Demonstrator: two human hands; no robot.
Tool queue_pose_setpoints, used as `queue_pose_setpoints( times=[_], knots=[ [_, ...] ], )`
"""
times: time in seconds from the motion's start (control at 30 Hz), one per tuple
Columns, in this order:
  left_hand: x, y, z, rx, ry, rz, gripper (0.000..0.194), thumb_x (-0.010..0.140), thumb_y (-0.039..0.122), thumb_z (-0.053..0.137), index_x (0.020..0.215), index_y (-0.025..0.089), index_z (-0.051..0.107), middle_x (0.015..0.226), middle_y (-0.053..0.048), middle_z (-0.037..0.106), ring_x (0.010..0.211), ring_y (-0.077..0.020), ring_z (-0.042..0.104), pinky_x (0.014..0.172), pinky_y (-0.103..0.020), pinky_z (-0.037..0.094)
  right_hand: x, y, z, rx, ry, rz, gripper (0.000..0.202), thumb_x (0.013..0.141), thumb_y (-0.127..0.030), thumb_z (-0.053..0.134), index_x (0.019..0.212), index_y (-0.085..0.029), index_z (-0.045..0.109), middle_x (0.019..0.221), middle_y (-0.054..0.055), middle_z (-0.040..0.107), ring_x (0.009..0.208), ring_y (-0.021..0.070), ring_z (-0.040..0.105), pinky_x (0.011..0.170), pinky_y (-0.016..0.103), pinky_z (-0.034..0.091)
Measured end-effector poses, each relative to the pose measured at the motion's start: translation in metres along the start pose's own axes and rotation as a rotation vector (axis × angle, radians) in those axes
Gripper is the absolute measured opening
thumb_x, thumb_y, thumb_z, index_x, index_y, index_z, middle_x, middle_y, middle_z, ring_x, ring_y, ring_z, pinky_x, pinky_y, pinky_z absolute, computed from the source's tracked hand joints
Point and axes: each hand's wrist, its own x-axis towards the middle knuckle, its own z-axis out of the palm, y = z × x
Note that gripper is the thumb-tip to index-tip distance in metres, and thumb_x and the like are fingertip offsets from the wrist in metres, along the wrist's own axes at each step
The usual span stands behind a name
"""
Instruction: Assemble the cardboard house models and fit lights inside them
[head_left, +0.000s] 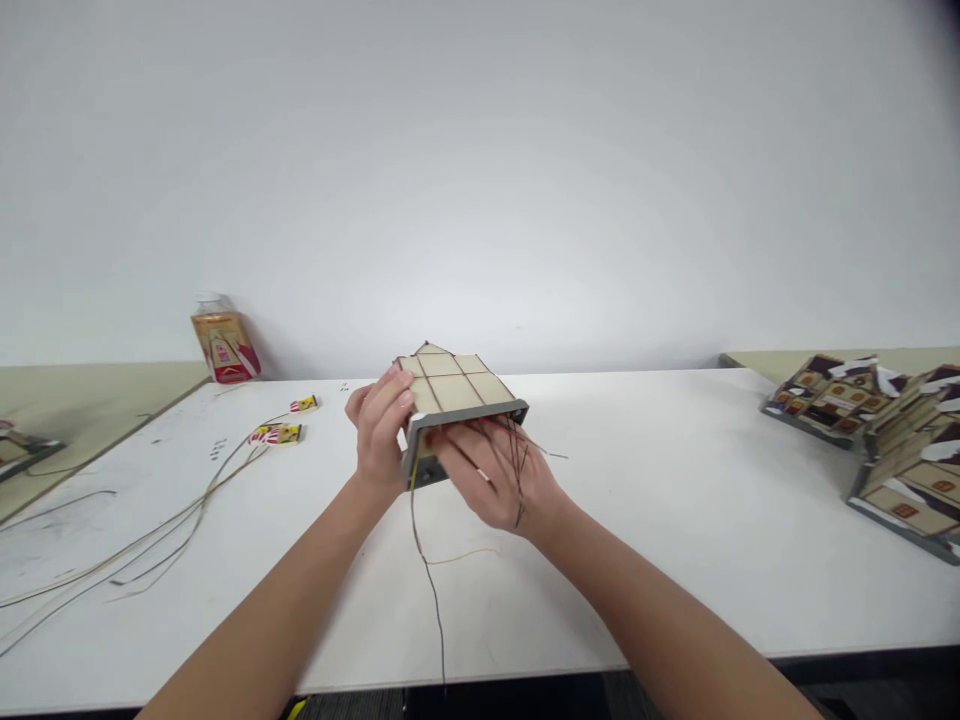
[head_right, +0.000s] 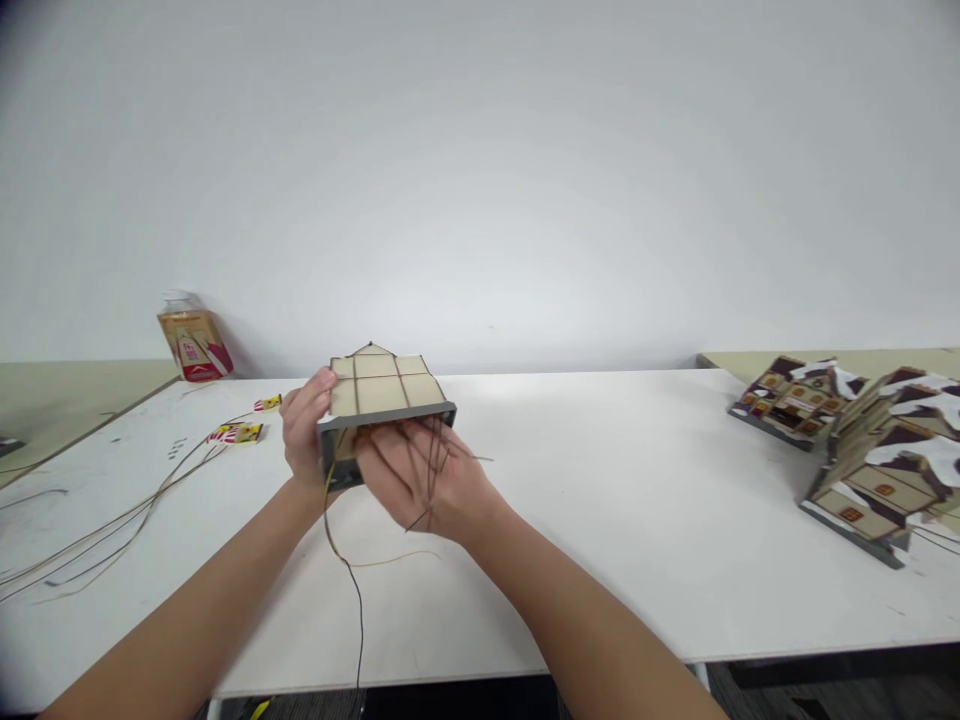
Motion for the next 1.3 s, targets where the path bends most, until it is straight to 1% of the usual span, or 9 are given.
queue_pose_setpoints(
  times=[0.13, 0.3, 0.43, 0.5, 0.63, 0.8, 1.0, 1.2, 1.3],
  knots=[
    [0.02, 0.018, -0.006, 0.11, -0.043, 0.228, 0.05, 0.083, 0.025, 0.054, 0.132, 0.023, 0.046, 0.121, -0.012, 0.062, 0.115, -0.0268, 0.057, 0.096, -0.04, 0.033, -0.008, 0.0, 0.013, 0.123, -0.066, 0.282, 0.03, 0.086, -0.013, 0.05, 0.115, -0.016, 0.06, 0.106, 0.009, 0.069, 0.095, 0.0215, 0.064, 0.091, 0.035, 0.051],
    [0.023, 0.023, -0.007, 0.152, -0.227, 0.097, 0.07, 0.073, 0.039, 0.065, 0.136, 0.022, 0.042, 0.119, -0.013, 0.063, 0.109, -0.0299, 0.061, 0.101, -0.042, 0.023, -0.008, 0.02, 0.017, 0.668, -0.294, 0.596, 0.015, 0.087, -0.028, 0.056, 0.093, -0.017, 0.064, 0.086, 0.006, 0.069, 0.081, 0.0187, 0.063, 0.074, 0.031, 0.053],
    [0.019, 0.025, -0.005, 0.152, -0.196, -0.056, 0.084, 0.063, 0.055, 0.072, 0.135, 0.022, 0.043, 0.123, -0.014, 0.061, 0.11, -0.032, 0.059, 0.102, -0.043, 0.021, 0.001, 0.032, 0.005, 0.963, -0.422, 1.001, 0.024, 0.078, -0.036, 0.067, 0.095, -0.019, 0.065, 0.086, 0.002, 0.069, 0.073, 0.0173, 0.063, 0.064, 0.03, 0.053],
    [0.02, 0.028, -0.005, 0.141, -0.15, -0.161, 0.094, 0.056, 0.059, 0.076, 0.135, 0.022, 0.041, 0.128, -0.016, 0.056, 0.114, -0.0339, 0.055, 0.102, -0.044, 0.023, 0.004, 0.03, 0.003, 1.162, -0.336, 1.122, 0.036, 0.073, -0.035, 0.073, 0.103, -0.02, 0.064, 0.097, 0.003, 0.069, 0.085, 0.0196, 0.065, 0.073, 0.033, 0.055],
    [0.022, 0.036, -0.005, -0.004, 0.007, -0.407, 0.114, 0.045, 0.058, 0.084, 0.139, 0.023, 0.029, 0.14, -0.018, 0.04, 0.127, -0.0363, 0.042, 0.102, -0.048, 0.03, 0.005, 0.016, 0.01, 1.402, 0.011, 1.335, 0.044, 0.065, -0.034, 0.079, 0.102, -0.019, 0.062, 0.1, 0.006, 0.07, 0.091, 0.0227, 0.066, 0.079, 0.04, 0.058],
    [0.011, 0.045, 0.004, -0.47, -0.029, -0.751, 0.117, 0.046, 0.048, 0.087, 0.14, 0.028, 0.019, 0.14, -0.017, 0.037, 0.127, -0.0333, 0.043, 0.097, -0.045, 0.043, 0.006, 0.001, 0.017, 1.538, 0.23, 1.409, 0.046, 0.072, -0.039, 0.073, 0.112, -0.021, 0.058, 0.108, 0.007, 0.068, 0.099, 0.0252, 0.066, 0.082, 0.044, 0.058],
    [0.004, 0.075, 0.011, -0.873, -0.08, -1.001, 0.094, 0.058, 0.041, 0.084, 0.131, 0.026, 0.028, 0.129, -0.014, 0.05, 0.119, -0.0281, 0.053, 0.095, -0.044, 0.05, 0.003, -0.012, 0.019, 1.59, 0.12, 1.48, 0.045, 0.081, -0.045, 0.062, 0.119, -0.021, 0.056, 0.114, 0.009, 0.067, 0.105, 0.0244, 0.064, 0.087, 0.042, 0.057],
    [0.005, 0.081, 0.008, -0.85, -0.064, -1.01, 0.095, 0.065, 0.038, 0.08, 0.137, 0.028, 0.019, 0.129, -0.015, 0.05, 0.114, -0.0283, 0.057, 0.092, -0.047, 0.053, 0.005, -0.017, 0.018, 1.589, 0.046, 1.348, 0.049, 0.09, -0.049, 0.046, 0.129, -0.02, 0.048, 0.123, 0.012, 0.061, 0.109, 0.0244, 0.062, 0.086, 0.041, 0.057],
    [0.008, 0.077, 0.006, -0.83, -0.065, -0.938, 0.096, 0.066, 0.039, 0.08, 0.138, 0.03, 0.017, 0.131, -0.014, 0.048, 0.114, -0.0276, 0.057, 0.093, -0.046, 0.054, 0.007, -0.014, 0.017, 1.623, 0.022, 1.39, 0.047, 0.087, -0.049, 0.053, 0.124, -0.02, 0.052, 0.122, 0.012, 0.062, 0.107, 0.0239, 0.062, 0.086, 0.04, 0.057]
  ],
)
